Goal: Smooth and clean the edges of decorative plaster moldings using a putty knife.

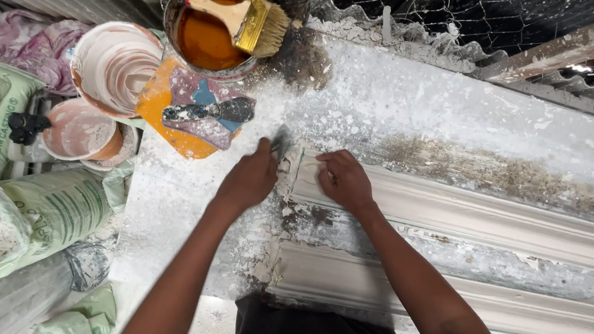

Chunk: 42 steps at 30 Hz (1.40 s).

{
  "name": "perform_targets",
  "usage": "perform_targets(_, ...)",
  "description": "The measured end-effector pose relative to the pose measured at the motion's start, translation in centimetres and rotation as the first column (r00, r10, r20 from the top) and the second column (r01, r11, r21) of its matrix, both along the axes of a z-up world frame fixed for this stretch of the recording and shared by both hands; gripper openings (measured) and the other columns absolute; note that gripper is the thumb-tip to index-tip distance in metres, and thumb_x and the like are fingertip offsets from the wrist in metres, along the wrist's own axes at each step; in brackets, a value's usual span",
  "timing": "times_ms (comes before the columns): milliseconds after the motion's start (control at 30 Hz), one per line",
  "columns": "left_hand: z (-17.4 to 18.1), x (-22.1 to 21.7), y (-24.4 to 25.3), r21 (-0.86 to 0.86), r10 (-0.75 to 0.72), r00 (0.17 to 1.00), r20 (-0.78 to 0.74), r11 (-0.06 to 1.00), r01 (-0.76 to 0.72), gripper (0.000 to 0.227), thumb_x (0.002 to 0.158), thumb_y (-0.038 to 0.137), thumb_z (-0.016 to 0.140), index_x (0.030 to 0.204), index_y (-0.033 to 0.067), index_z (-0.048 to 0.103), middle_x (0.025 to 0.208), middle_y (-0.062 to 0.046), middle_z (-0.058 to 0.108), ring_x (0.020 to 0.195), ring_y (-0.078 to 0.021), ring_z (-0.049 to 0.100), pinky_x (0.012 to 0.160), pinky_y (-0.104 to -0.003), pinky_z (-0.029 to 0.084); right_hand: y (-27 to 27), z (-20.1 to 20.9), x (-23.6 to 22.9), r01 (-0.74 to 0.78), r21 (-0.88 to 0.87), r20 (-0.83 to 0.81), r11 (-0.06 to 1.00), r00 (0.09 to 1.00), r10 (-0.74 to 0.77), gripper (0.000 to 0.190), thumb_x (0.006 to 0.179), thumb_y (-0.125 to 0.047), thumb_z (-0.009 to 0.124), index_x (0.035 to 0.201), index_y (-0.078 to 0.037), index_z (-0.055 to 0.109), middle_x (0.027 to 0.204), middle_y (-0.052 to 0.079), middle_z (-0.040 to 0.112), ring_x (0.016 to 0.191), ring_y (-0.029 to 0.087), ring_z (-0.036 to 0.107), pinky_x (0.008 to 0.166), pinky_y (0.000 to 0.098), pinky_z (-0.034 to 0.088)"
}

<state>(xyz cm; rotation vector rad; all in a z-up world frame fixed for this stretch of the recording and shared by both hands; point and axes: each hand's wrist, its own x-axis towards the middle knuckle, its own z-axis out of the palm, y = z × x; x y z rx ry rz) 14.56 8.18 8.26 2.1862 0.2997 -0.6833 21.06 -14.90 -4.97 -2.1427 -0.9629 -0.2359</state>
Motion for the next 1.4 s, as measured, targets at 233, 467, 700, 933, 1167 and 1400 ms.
perform_targets(233,-2.8,-13.9,-5.0,-0.382,0.604,0.794,0.066,0.751,-0.539,0.051,0.109,0.032,0.032,0.141,-0.0058,0.041,0.089,-0.032,0.072,0.076,-0.0407,0.072,0.066,-0.057,0.051,-1.3,0.0,-0.2,0.177,0.073,-0.382,0.981,0.914,-0.137,0.026,0.110,-0.028,0.051,0.098,-0.013,0.067,0.100,0.008,0.075,0.095,0.031,0.072,0.080,0.0427,0.055)
perform_targets(467,-3.2,-20.3,-6.7,-0.501,0.853,0.516,0.076,0.481,-0.720,0.036,0.111,0.027,0.039,0.131,0.0026,0.056,0.094,-0.016,0.073,0.079,-0.0213,0.068,0.075,-0.040,0.055,-10.4,-0.1,-3.2,0.479,0.148,-0.426,0.865,0.821,-0.381,0.057,0.109,-0.008,0.055,0.159,-0.006,0.028,0.154,0.030,0.032,0.142,0.053,0.031,0.114,0.0641,0.039)
perform_targets(700,6.3,-18.0,-11.0,-0.638,0.882,0.449,0.144,0.430,-0.639,0.038,0.108,0.033,0.043,0.110,0.0059,0.069,0.096,-0.012,0.077,0.081,-0.0170,0.066,0.077,-0.042,0.054,-11.1,5.9,-15.5,0.206,0.260,-0.582,0.943,0.813,-0.017,0.005,0.107,-0.007,0.050,0.106,-0.005,0.054,0.104,0.014,0.069,0.100,0.025,0.068,0.095,0.0411,0.050)
perform_targets(933,-6.1,-20.6,-21.3,-0.746,0.804,0.595,-0.012,0.389,-0.541,0.053,0.112,0.031,0.035,0.156,0.0026,0.039,0.153,-0.022,0.049,0.137,-0.0333,0.050,0.113,-0.049,0.041,-11.7,10.1,-21.2,-0.297,-0.027,-0.796,0.954,0.584,0.159,0.084,0.091,-0.012,0.063,0.163,-0.008,0.019,0.151,0.029,0.041,0.140,0.049,0.041,0.110,0.0601,0.040)
perform_targets(1167,-6.7,-22.9,-19.7,-0.219,0.506,0.791,0.345,0.863,-0.456,0.055,0.106,0.021,0.038,0.152,-0.0086,0.035,0.148,-0.039,0.040,0.137,-0.0562,0.040,0.110,-0.062,0.040,-15.9,9.1,-18.4,-0.365,-0.455,-0.751,0.812,0.648,-0.130,0.063,0.091,-0.029,0.061,0.153,-0.034,0.048,0.128,0.011,0.072,0.107,0.039,0.072,0.085,0.0543,0.055)
perform_targets(1400,-11.2,-22.2,-20.3,0.567,-0.054,0.755,0.654,0.695,-0.441,0.040,0.095,0.013,0.059,0.135,0.0098,0.059,0.147,-0.022,0.050,0.136,-0.0399,0.051,0.102,-0.048,0.048,-11.0,9.8,-15.0,-0.511,-0.530,-0.689,0.676,0.724,0.007,0.052,0.097,-0.032,0.053,0.149,-0.028,0.047,0.118,0.022,0.072,0.110,0.047,0.068,0.093,0.0599,0.053)
